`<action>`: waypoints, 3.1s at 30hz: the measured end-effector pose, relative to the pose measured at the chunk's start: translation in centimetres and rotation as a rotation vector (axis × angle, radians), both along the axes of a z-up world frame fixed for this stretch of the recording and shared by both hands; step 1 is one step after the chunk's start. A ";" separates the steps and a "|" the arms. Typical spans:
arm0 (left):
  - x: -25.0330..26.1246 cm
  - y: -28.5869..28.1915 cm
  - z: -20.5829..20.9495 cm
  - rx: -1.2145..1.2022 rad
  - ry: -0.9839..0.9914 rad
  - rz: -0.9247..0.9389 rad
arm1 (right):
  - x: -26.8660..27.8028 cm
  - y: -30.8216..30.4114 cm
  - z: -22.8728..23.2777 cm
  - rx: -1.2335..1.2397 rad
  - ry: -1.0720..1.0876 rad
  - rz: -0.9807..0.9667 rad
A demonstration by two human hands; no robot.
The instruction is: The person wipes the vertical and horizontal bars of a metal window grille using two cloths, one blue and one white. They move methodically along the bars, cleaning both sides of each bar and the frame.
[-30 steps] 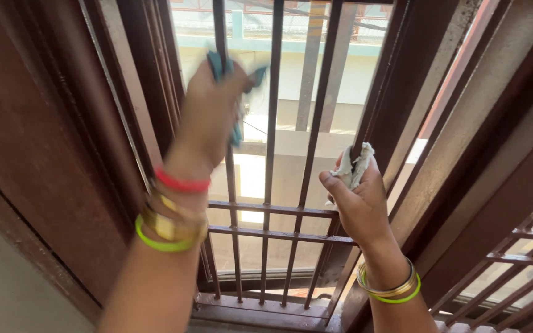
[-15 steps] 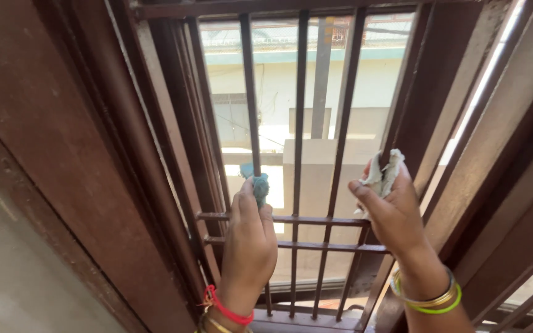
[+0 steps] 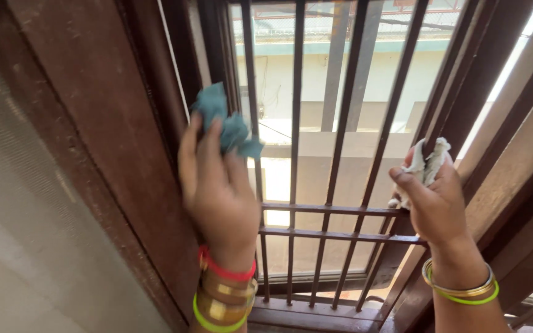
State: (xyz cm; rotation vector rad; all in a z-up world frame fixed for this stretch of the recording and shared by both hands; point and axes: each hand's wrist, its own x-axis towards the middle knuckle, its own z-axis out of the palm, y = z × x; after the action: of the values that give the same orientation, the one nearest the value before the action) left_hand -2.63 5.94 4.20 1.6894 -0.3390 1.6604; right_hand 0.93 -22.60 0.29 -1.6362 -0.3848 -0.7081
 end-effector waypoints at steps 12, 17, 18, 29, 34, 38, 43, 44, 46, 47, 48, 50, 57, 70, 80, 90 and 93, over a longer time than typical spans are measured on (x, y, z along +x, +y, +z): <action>4.7 -0.7 0.9 -0.028 -0.070 -0.126 | 0.1 0.9 -0.5 0.073 -0.073 0.133; 5.9 -0.3 0.7 -0.036 -0.132 -0.102 | 0.1 1.2 -0.5 0.066 -0.076 0.106; 6.1 -0.4 0.9 -0.048 -0.139 -0.127 | 0.1 1.3 -0.4 0.061 -0.082 0.104; 8.8 -2.8 4.8 -0.242 -0.349 -0.227 | 0.0 1.2 -0.1 -0.025 -0.071 0.021; 8.6 -2.2 6.1 -0.190 -0.248 -0.217 | 0.0 0.8 -0.1 -0.008 -0.061 0.017; 9.4 -2.5 8.3 -0.196 -0.265 -0.342 | 0.0 0.8 0.0 -0.018 -0.067 0.019; 11.3 -1.2 12.0 -0.434 -0.143 -0.936 | 0.0 0.8 -0.2 -0.007 -0.066 0.028; 11.6 -1.1 12.2 -0.459 -0.094 -1.020 | 0.0 0.8 -0.2 -0.013 -0.071 0.025; 12.1 -0.8 12.5 -0.387 -0.016 -1.061 | 0.1 0.9 -0.2 -0.022 -0.082 0.020; 12.1 -0.8 12.5 -0.290 0.007 -1.017 | 0.1 0.9 -0.2 -0.024 -0.081 0.016; 12.0 -0.7 12.6 -0.194 0.029 -0.970 | 0.0 0.9 -0.2 -0.026 -0.080 0.012; 11.6 -0.5 13.1 -0.316 0.254 -0.997 | -0.1 1.0 -0.3 -0.023 -0.082 0.016; 9.7 0.3 9.6 -0.351 0.442 -0.968 | -0.1 1.3 0.0 -0.028 -0.069 -0.002; 4.8 0.9 -2.7 -0.014 0.899 -0.294 | -0.3 2.1 0.0 -0.017 -0.063 -0.022; 3.1 0.8 -6.1 0.297 0.498 0.151 | -0.8 4.9 -0.2 -0.186 -0.102 -0.422; 2.6 1.4 -5.9 0.315 0.424 0.167 | -1.6 7.8 -0.8 -0.410 -0.072 -0.835; 2.7 1.3 -6.1 0.317 0.432 0.138 | -1.3 7.2 -1.8 -0.509 -0.215 -0.904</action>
State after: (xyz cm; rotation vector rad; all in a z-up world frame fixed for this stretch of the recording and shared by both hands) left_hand 0.08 7.20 -1.87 2.2964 -0.2884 1.3331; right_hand -0.35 -15.37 -1.53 -2.2317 0.0685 -1.5634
